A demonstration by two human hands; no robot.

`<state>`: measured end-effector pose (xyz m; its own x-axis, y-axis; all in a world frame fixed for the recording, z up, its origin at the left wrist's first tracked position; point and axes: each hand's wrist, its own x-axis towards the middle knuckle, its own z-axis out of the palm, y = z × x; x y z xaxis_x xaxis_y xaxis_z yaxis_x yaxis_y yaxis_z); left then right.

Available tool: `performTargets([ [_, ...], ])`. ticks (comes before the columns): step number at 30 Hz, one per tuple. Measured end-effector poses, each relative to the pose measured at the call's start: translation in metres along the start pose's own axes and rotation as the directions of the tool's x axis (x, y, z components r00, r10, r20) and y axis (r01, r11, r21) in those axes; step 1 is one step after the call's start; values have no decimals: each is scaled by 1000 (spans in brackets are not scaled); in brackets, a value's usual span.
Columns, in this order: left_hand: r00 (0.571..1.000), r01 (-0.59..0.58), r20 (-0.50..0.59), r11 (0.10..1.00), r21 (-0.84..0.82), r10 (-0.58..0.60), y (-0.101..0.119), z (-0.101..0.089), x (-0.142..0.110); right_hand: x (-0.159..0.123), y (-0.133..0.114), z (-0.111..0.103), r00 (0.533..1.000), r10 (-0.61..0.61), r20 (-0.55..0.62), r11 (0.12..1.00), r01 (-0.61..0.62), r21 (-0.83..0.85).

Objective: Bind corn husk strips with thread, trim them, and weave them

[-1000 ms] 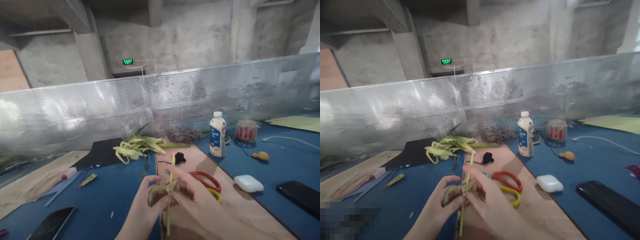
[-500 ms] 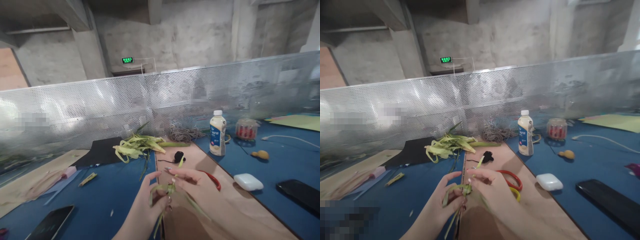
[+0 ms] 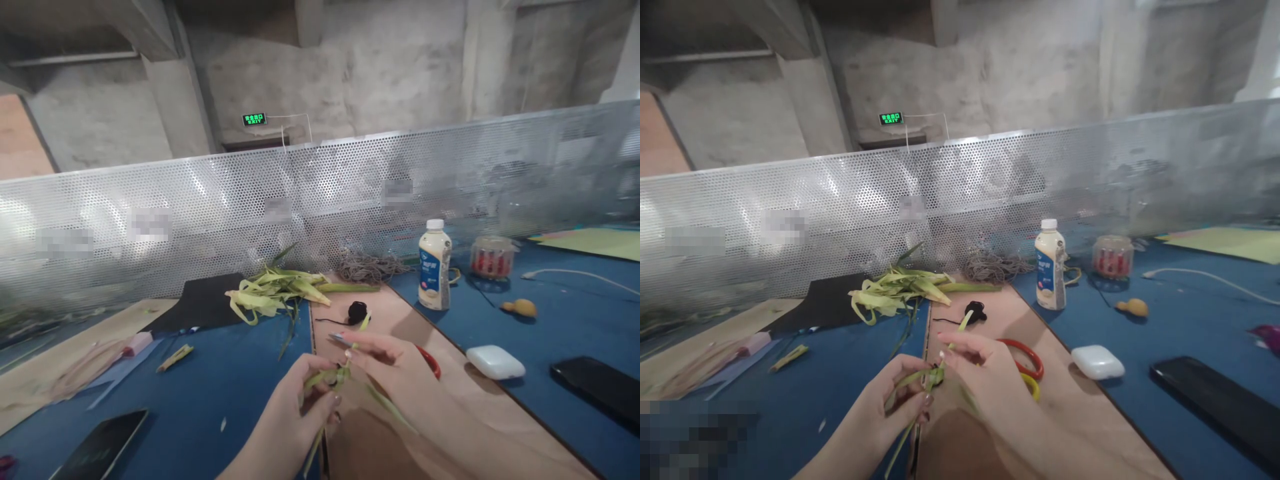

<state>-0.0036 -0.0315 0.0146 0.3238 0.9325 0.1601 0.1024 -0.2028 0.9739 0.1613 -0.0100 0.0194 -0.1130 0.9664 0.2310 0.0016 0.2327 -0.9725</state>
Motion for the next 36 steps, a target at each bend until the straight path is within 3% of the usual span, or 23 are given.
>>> performTargets([
  [4, 1000, -27, -12, 998, 54, 28, 1, -3, 1, -3, -1, 0, 1000, -20, -3, 999, 20, -50],
  [11, 998, -30, -57, 1000, 6, 30, -2, -9, 9, -14, -13, 3, 990, -85, 111, 932, 119, -343],
  [18, 995, 27, -97, 1000, 13, -26, 0, -5, 7, -12, 10, 7, 976, -134, 171, 912, 189, -365],
  [26, 972, -104, -169, 940, 324, 165, -2, -11, 3, -26, -1, 13, 962, -118, 246, 944, 186, -273],
  [36, 963, -109, -194, 926, 362, 190, -6, -13, 1, -26, -3, 10, 955, -120, 270, 936, 200, -291],
])
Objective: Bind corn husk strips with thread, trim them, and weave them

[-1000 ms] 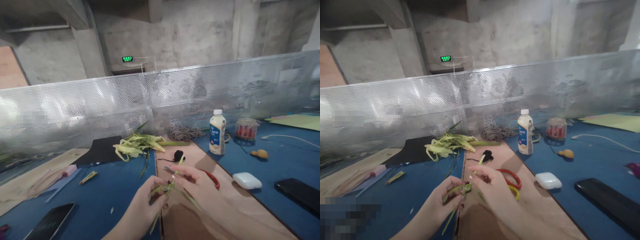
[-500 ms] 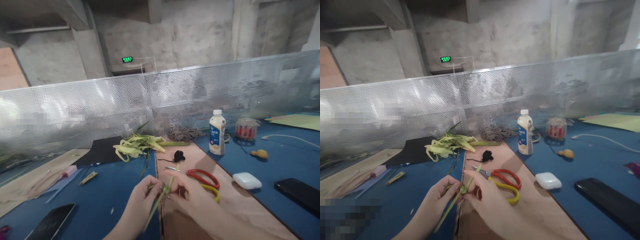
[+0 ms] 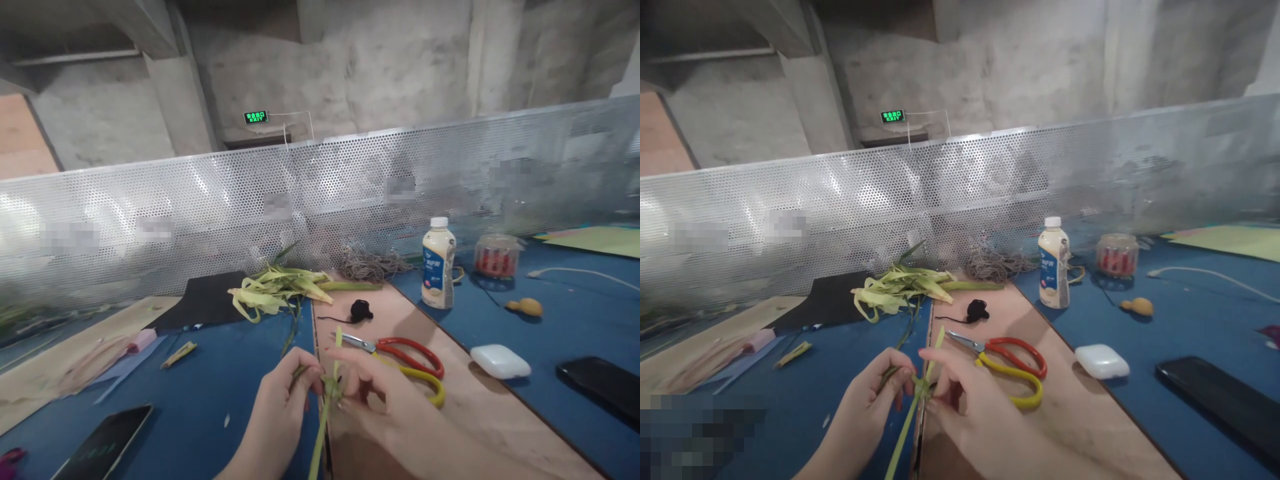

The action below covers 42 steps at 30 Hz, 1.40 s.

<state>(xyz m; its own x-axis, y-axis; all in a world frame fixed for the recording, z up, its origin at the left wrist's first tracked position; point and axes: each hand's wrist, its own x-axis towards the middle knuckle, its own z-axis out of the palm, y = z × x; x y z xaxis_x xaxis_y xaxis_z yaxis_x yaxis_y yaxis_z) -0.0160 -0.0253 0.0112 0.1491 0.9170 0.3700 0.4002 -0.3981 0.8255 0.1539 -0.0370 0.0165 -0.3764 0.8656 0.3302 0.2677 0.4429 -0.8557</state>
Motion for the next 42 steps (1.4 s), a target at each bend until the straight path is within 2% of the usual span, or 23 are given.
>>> performTargets([
  [4, 1000, 8, -12, 1000, -13, -8, -2, 0, 0, 0, -6, -3, 999, 24, 33, 1000, -25, 10],
  [7, 1000, 18, -18, 1000, -8, -19, -1, -1, -1, 1, -7, -3, 999, -17, 37, 1000, 18, -3],
  [11, 998, 40, 42, 999, -25, -39, 3, 1, 0, 2, 3, -1, 999, -18, 29, 1000, 18, -24],
  [13, 999, 13, 38, 999, -46, -12, 4, 3, 0, 2, 9, 1, 1000, -12, 8, 999, 13, -46],
  [15, 998, -67, -20, 997, -25, 66, 3, 4, 0, 3, 14, 3, 999, -10, -32, 997, 7, -82],
  [18, 958, -253, -91, 949, 190, 274, 2, 4, -3, 4, 16, 5, 992, -21, -127, 988, 0, -156],
  [21, 889, -365, -62, 784, 502, 453, 6, 3, -7, 5, 13, 4, 980, -40, -194, 987, 9, -159],
  [23, 870, -353, -40, 677, 646, 492, 9, 4, -9, 4, 10, 2, 977, -26, -213, 990, -4, -141],
  [26, 869, -351, -2, 619, 703, 495, 11, 7, -11, 4, 7, 0, 975, -6, -222, 990, -27, -142],
  [29, 862, -376, 16, 618, 691, 506, 11, 8, -13, 7, 11, 3, 977, 44, -210, 997, -57, -58],
  [32, 864, -400, 53, 618, 677, 501, 10, 7, -14, 11, 20, 9, 978, 98, -186, 986, -71, 150],
  [36, 864, -408, 83, 594, 693, 496, 9, 6, -14, 15, 26, 11, 969, 226, -101, 894, -165, 417],
  [38, 853, -412, 67, 589, 695, 518, 9, 7, -14, 15, 24, 11, 962, 249, -110, 869, -172, 464],
  [42, 824, -449, 83, 556, 699, 561, 8, 9, -14, 15, 23, 8, 966, 225, -127, 883, -147, 446],
])
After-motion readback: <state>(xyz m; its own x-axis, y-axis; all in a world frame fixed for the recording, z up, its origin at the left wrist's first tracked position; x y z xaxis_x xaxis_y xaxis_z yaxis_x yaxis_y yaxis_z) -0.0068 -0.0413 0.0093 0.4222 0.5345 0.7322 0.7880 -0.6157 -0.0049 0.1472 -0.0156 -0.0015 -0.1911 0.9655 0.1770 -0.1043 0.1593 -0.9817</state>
